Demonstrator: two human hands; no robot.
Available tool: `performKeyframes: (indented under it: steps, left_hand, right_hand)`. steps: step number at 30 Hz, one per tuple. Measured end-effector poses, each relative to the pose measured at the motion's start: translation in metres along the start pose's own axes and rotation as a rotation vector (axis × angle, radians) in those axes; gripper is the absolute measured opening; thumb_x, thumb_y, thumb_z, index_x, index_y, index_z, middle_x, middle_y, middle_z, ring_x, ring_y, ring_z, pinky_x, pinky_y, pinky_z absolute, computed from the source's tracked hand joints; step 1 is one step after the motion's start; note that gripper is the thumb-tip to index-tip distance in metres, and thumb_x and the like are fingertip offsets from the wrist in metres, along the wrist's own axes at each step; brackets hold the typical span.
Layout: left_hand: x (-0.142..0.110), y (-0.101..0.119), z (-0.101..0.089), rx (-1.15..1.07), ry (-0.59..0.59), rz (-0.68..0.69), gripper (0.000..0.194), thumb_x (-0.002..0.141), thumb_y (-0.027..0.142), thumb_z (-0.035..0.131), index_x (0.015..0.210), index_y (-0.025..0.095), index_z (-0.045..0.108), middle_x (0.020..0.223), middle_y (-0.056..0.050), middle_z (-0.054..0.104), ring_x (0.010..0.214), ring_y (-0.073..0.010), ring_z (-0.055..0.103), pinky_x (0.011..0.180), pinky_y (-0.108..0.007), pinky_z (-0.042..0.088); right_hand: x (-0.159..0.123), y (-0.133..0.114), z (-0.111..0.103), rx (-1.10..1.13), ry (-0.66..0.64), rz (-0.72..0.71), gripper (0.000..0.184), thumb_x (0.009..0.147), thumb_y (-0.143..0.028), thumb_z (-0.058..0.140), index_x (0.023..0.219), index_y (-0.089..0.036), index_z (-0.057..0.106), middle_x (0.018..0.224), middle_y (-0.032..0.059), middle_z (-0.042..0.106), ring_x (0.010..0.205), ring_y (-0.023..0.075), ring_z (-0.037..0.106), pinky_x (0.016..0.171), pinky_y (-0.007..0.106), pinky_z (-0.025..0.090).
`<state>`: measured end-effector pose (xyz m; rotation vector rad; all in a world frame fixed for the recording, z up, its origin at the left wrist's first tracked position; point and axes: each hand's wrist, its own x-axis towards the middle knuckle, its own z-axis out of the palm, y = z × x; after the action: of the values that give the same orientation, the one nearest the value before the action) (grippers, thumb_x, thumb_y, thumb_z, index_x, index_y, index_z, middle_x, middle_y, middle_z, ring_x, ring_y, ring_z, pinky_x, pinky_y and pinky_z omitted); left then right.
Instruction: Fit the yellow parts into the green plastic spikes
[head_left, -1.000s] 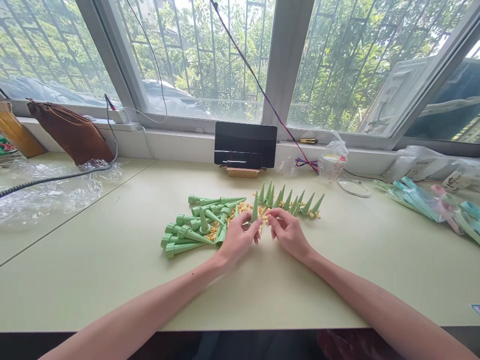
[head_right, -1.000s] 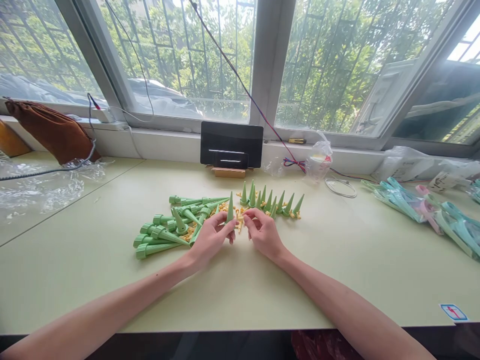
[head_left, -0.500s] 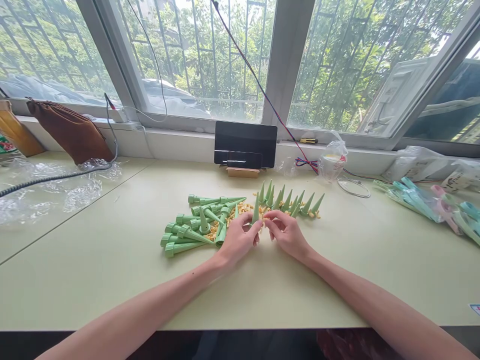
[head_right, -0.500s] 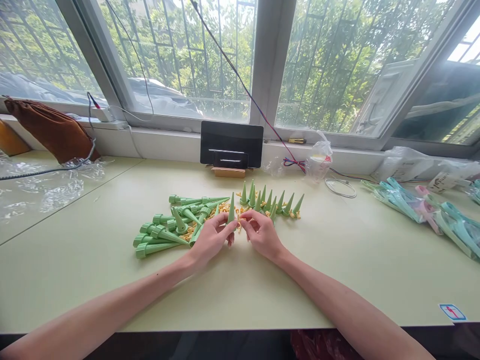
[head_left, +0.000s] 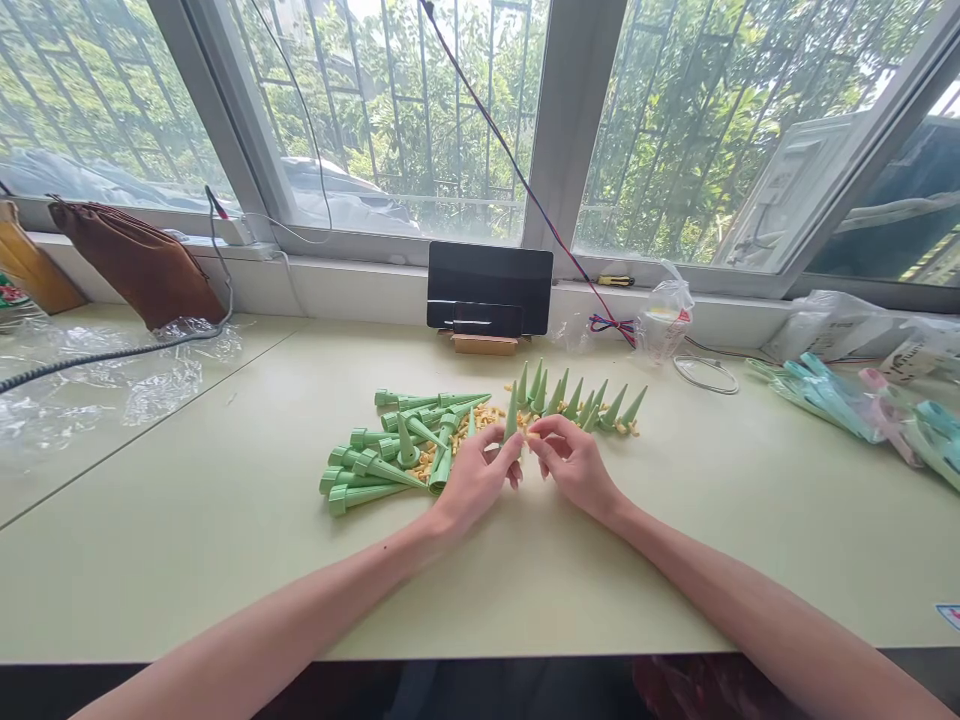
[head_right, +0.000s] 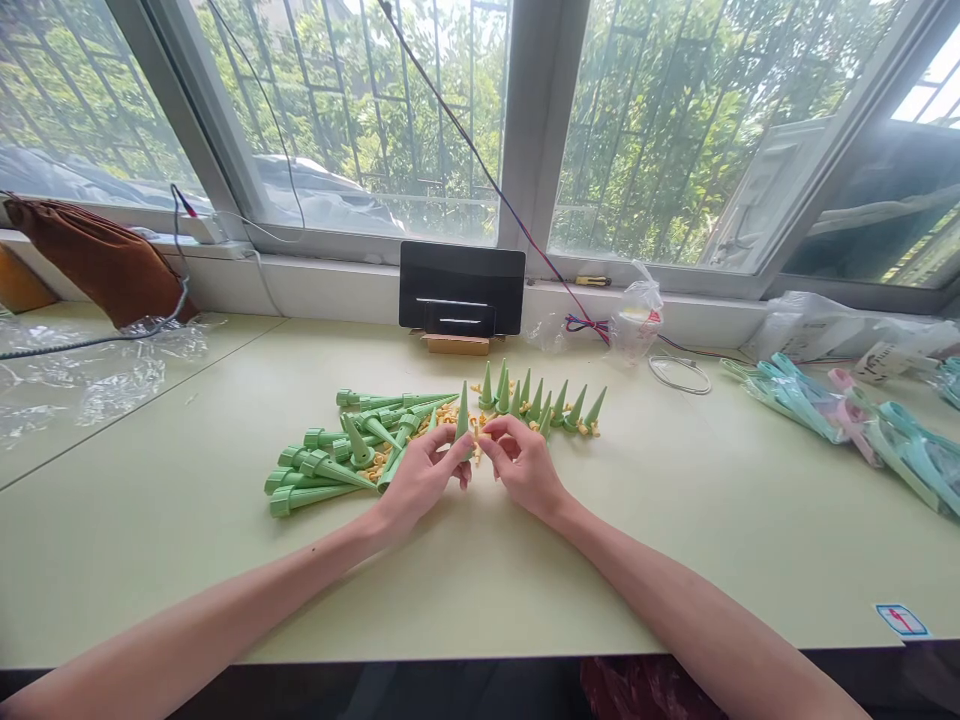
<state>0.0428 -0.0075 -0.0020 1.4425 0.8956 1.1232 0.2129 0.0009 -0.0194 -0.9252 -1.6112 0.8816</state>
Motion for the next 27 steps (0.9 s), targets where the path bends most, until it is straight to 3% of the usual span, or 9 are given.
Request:
performKeyframes:
  steps: [12, 18, 27]
  left_hand:
    - [0.0025, -0.0010, -0.0009, -0.007, 0.005, 0.008, 0.033, 0.088, 0.049, 0.062, 0.092, 0.017, 0.066, 0.084, -0.001, 0.061, 0.057, -0.0093, 0.056, 0.055, -0.024, 0.051]
    - [0.0009, 0.0028, -0.0007, -0.008, -0.006, 0.021, 0.029, 0.086, 0.044, 0.067, 0.091, 0.015, 0.067, 0.079, -0.001, 0.063, 0.060, -0.0109, 0.059, 0.061, -0.025, 0.053]
    - [0.0004, 0.0034, -0.0013, 0.000, -0.019, 0.034, 0.023, 0.084, 0.035, 0.071, 0.096, 0.016, 0.067, 0.090, -0.003, 0.068, 0.068, -0.0126, 0.064, 0.068, -0.027, 0.055]
  right_hand:
    - [-0.0011, -0.0023, 0.0007, 0.009, 0.009, 0.016, 0.024, 0.092, -0.044, 0.061, 0.089, -0.020, 0.059, 0.075, -0.0006, 0.057, 0.051, 0.0101, 0.052, 0.048, 0.025, 0.046]
    - [-0.0004, -0.0016, 0.0000, -0.010, 0.020, 0.028, 0.028, 0.093, -0.047, 0.058, 0.087, -0.019, 0.060, 0.072, -0.0010, 0.057, 0.050, 0.0105, 0.052, 0.047, 0.025, 0.044]
    - [-0.0004, -0.0010, -0.0001, -0.028, 0.046, 0.030, 0.029, 0.094, -0.047, 0.057, 0.087, -0.019, 0.061, 0.069, -0.0013, 0.056, 0.049, 0.0111, 0.052, 0.045, 0.025, 0.044]
